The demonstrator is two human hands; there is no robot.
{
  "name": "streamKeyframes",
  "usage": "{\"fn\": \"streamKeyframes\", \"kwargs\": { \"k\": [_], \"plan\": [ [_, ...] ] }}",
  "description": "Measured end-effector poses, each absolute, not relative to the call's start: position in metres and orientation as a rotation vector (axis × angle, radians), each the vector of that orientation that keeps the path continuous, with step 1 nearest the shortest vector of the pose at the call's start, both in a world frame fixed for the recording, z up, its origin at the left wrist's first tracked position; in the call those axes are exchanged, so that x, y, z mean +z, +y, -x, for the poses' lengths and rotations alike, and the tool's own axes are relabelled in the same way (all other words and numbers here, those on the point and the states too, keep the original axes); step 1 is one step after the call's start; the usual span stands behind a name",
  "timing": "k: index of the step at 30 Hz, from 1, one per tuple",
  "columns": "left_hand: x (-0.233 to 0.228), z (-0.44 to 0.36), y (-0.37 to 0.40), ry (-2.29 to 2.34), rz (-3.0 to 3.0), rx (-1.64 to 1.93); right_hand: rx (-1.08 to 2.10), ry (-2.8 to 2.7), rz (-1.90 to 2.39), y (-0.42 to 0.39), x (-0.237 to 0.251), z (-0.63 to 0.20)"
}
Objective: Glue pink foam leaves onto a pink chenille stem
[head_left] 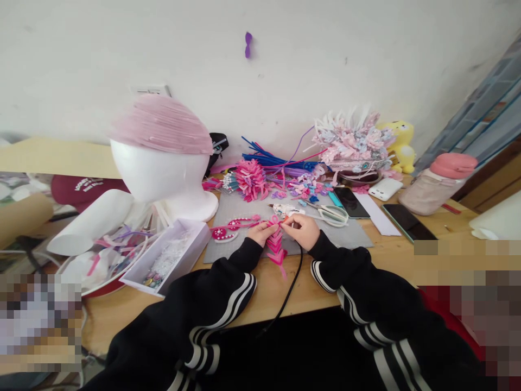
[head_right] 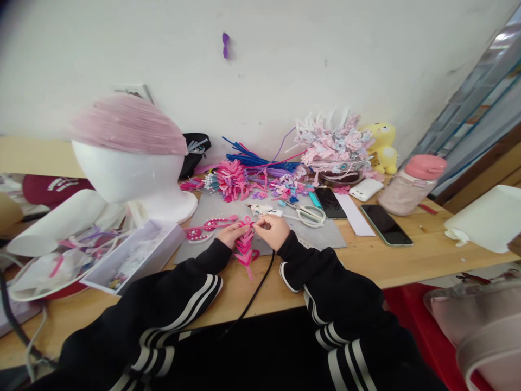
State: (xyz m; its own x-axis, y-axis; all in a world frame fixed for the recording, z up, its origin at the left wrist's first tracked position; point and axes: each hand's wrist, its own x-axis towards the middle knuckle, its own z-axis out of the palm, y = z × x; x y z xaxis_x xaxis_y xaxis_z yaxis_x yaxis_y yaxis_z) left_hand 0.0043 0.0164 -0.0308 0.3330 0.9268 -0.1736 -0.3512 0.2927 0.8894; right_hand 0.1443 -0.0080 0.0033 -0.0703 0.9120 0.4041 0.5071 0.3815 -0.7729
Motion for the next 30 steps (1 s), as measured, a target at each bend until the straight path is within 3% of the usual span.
{"fn": "streamKeyframes", "kwargs": {
  "k": [30],
  "plan": [
    [-0.0329, -0.004, 0.018, 0.87, -0.926, 0.982, 0.989, -1.59, 1.224, -0.0055, 0.0065, -0.1464]
  ]
}}
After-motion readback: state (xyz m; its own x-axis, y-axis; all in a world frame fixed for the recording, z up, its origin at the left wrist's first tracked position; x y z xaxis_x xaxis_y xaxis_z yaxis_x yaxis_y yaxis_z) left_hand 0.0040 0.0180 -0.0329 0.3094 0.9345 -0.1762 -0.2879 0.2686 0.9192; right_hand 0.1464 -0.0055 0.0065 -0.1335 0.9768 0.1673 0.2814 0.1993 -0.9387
